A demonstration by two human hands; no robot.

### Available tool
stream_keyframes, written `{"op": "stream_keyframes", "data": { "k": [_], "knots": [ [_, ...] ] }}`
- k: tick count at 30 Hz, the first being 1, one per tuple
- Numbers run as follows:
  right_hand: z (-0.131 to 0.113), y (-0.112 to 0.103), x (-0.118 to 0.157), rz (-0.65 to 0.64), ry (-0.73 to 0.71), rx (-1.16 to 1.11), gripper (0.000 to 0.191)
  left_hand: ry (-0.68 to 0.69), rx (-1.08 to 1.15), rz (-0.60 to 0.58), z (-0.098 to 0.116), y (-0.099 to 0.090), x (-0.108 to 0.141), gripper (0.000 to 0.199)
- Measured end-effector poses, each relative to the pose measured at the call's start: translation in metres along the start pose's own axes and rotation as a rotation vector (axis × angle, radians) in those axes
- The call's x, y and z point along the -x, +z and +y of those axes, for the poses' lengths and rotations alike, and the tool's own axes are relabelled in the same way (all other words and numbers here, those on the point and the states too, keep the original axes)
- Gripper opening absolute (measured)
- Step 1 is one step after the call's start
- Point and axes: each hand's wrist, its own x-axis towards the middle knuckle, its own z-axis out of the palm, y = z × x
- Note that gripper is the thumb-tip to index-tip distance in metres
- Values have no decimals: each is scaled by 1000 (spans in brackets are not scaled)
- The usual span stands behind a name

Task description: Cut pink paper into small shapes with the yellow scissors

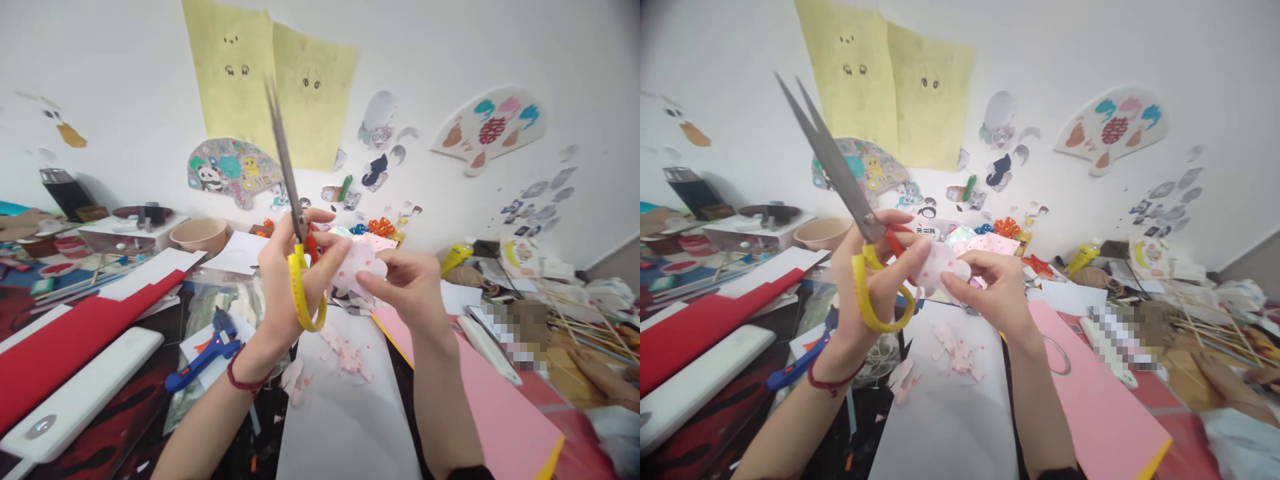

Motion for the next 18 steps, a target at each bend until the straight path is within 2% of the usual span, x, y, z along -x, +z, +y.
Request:
{"op": "stream_keyframes", "data": {
  "k": [5, 10, 12, 15, 18],
  "knots": [
    [0, 0, -1, 32, -4, -17, 12, 10, 33, 39, -5, -3, -5, 29],
    [-7, 0, 1, 98, -34, -35, 13, -53, 75, -118, 1, -2, -4, 33],
    [-9, 0, 1, 120, -43, -52, 10, -72, 81, -147, 4, 0, -1, 33],
    [-11, 5, 2, 194, -77, -73, 5, -63, 76, -119, 7, 4, 5, 33],
    [-11, 14, 4, 298, -92, -70, 9, -46, 72, -101, 7, 10, 12, 33]
  ]
}}
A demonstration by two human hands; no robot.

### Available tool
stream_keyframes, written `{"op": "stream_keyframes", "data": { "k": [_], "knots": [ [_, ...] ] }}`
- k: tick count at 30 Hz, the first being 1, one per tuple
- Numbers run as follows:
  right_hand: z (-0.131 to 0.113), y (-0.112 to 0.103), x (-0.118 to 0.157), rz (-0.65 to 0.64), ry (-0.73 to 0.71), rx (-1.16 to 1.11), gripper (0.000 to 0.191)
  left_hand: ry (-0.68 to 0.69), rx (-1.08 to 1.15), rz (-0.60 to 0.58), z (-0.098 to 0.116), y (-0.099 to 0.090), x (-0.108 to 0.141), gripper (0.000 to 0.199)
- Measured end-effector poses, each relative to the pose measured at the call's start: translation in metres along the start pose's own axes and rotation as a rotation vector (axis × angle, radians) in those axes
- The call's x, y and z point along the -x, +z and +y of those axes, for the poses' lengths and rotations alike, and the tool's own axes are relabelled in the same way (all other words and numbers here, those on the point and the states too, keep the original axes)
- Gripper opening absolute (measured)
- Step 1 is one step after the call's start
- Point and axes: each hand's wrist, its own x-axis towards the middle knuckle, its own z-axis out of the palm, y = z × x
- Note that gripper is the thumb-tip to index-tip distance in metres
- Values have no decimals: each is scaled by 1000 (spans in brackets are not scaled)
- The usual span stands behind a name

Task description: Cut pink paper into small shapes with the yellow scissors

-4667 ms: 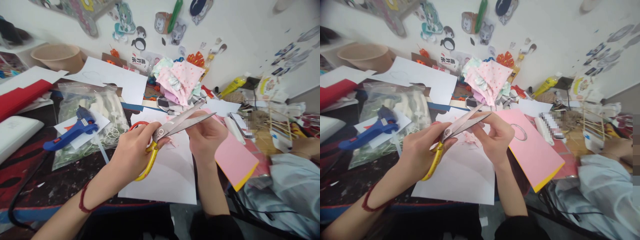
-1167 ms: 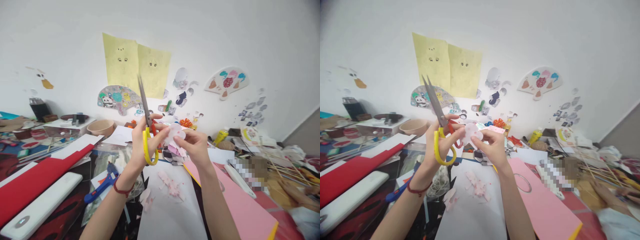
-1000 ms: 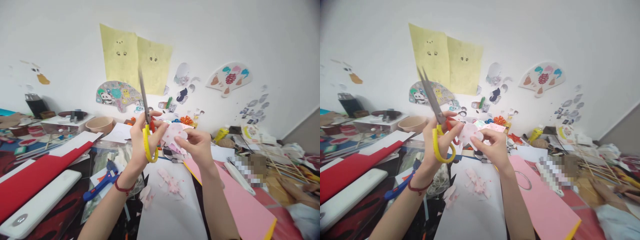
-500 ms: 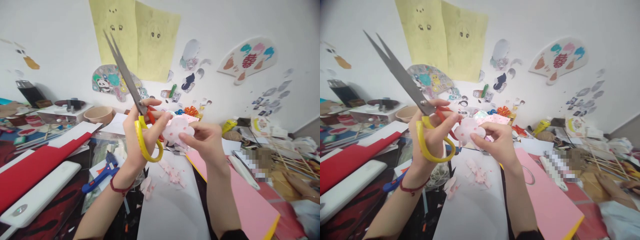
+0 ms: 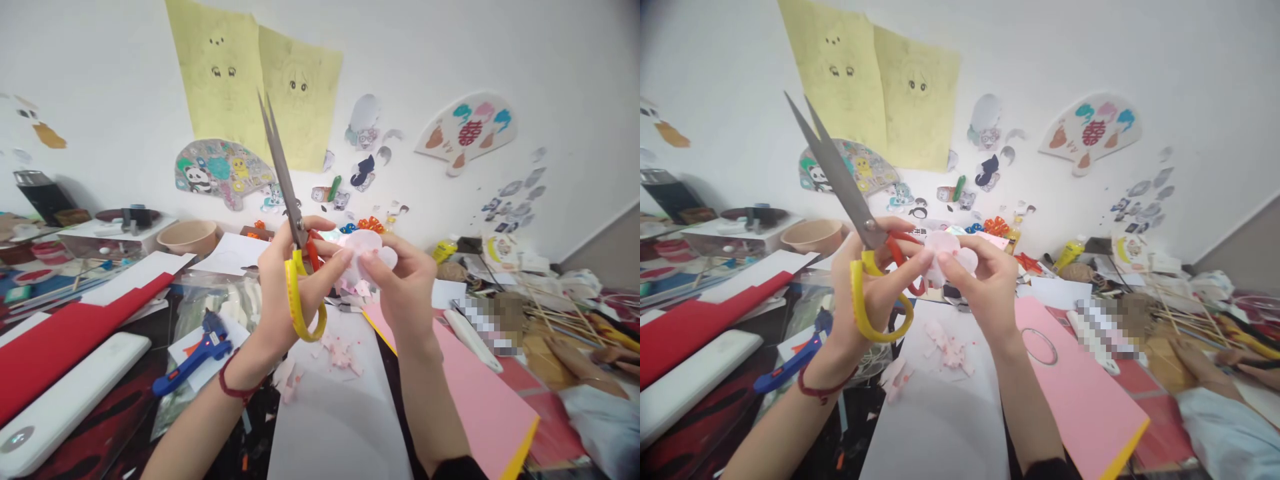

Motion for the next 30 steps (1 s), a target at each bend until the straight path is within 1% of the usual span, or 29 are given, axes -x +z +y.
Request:
{"op": "stream_keyframes", "data": {
  "k": [2, 3, 5, 7, 10, 13, 14, 15, 17, 19, 22, 26, 30],
  "knots": [
    [0, 6, 4, 52, 27, 18, 11, 21, -28, 1, -2, 3, 4, 30],
    [0, 8, 5, 81, 28, 30, 17, 40, -51, -1, -3, 4, 5, 29],
    [-1, 11, 6, 129, 11, 47, 26, 102, -108, -19, -4, 3, 6, 27],
    [-4, 10, 6, 172, -27, 46, 30, 170, -192, -55, -5, 0, 5, 26],
    [-10, 5, 5, 232, -77, 54, 30, 266, -354, -108, -5, -7, 0, 31],
    [-17, 0, 6, 265, -100, 95, 24, 375, -475, -194, -3, -11, -5, 46],
    [-19, -2, 7, 267, -107, 113, 23, 390, -514, -212, -2, -11, -6, 47],
    [-21, -3, 7, 266, -118, 129, 21, 393, -548, -226, -1, -10, -6, 46],
    [-22, -4, 8, 262, -160, 148, 17, 376, -579, -246, 0, -8, -5, 36],
    [-22, -3, 8, 256, -200, 135, 13, 362, -551, -290, 1, -4, -2, 27],
    [-18, -1, 8, 243, -212, 113, 8, 346, -528, -346, 1, 0, 4, 22],
    [-11, 1, 10, 211, -239, 84, 4, 342, -565, -335, -2, 5, 11, 22],
    [-5, 1, 12, 217, -236, 93, 3, 360, -577, -296, -3, 7, 14, 21]
  ]
}}
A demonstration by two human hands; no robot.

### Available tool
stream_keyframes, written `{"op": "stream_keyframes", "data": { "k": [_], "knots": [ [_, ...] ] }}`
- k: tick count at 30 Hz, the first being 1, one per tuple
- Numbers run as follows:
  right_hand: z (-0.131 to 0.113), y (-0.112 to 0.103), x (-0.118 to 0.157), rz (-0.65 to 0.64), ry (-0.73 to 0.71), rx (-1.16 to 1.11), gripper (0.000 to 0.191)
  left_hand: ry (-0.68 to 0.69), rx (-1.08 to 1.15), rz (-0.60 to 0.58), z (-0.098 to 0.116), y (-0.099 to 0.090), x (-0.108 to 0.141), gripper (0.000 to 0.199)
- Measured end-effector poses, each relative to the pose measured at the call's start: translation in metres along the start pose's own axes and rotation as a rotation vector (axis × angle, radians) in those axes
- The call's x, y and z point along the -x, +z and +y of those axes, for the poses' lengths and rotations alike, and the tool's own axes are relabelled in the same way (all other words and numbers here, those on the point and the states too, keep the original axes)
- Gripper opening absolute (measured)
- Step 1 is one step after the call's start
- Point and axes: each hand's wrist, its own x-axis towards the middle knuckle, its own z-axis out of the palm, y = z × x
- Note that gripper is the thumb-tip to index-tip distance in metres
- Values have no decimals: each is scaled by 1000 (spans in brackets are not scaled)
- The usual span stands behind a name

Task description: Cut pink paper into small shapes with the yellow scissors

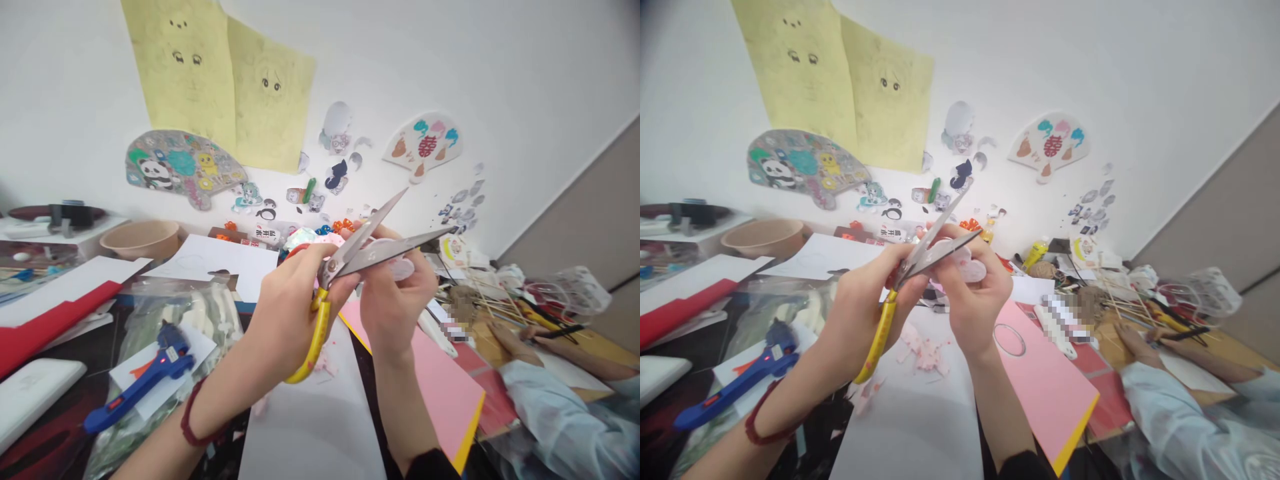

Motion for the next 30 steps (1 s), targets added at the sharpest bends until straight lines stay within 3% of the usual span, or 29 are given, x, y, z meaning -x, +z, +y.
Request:
{"op": "stream_keyframes", "data": {
  "k": [5, 13, 21, 30],
  "knots": [
    [-2, 2, 1, 22, 18, 15, 15, 17, -67, 34, 1, 0, 2, 25],
    [-1, 1, 2, 39, -4, 28, 17, 67, -124, 56, 1, -2, 3, 28],
    [-11, 1, 1, 13, -26, -91, 8, 65, -120, 10, 5, -5, 8, 25],
    [-18, -6, -1, -49, -59, -41, 7, 85, -143, -17, 12, -10, 9, 25]
  ]
}}
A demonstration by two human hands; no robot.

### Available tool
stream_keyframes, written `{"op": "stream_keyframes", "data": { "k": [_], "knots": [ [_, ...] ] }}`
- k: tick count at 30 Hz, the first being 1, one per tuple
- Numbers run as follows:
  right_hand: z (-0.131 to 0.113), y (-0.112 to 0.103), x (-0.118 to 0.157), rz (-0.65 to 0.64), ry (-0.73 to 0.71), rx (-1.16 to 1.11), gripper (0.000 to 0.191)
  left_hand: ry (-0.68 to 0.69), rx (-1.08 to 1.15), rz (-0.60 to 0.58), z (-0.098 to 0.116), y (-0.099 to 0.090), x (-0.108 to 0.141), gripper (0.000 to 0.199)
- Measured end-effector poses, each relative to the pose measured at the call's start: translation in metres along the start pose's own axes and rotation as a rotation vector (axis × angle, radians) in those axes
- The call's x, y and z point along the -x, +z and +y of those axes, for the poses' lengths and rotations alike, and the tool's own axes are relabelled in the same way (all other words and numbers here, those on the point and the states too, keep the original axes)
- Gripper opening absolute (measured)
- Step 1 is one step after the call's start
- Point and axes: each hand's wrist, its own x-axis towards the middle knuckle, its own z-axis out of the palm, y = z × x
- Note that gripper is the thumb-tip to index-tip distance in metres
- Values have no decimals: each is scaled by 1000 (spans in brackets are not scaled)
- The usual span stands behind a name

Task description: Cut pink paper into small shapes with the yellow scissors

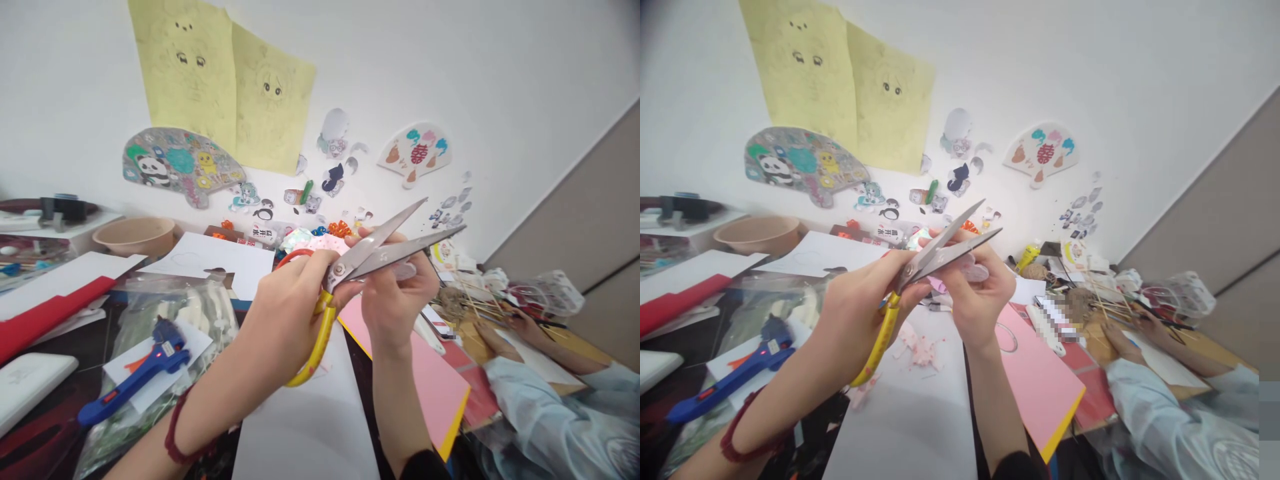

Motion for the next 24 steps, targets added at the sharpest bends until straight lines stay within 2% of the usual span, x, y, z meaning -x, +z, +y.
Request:
{"op": "stream_keyframes", "data": {
  "k": [4, 13, 24],
  "knots": [
    [-3, -4, -2, -43, -21, 33, 10, 18, -16, -1, -1, 0, 2, 22],
    [-4, -9, -6, -85, -84, -82, 10, 69, -28, 9, 1, -4, 4, 25],
    [-7, -24, -15, -177, -133, -37, 11, 106, -48, -63, 2, -13, 1, 30]
  ]
}}
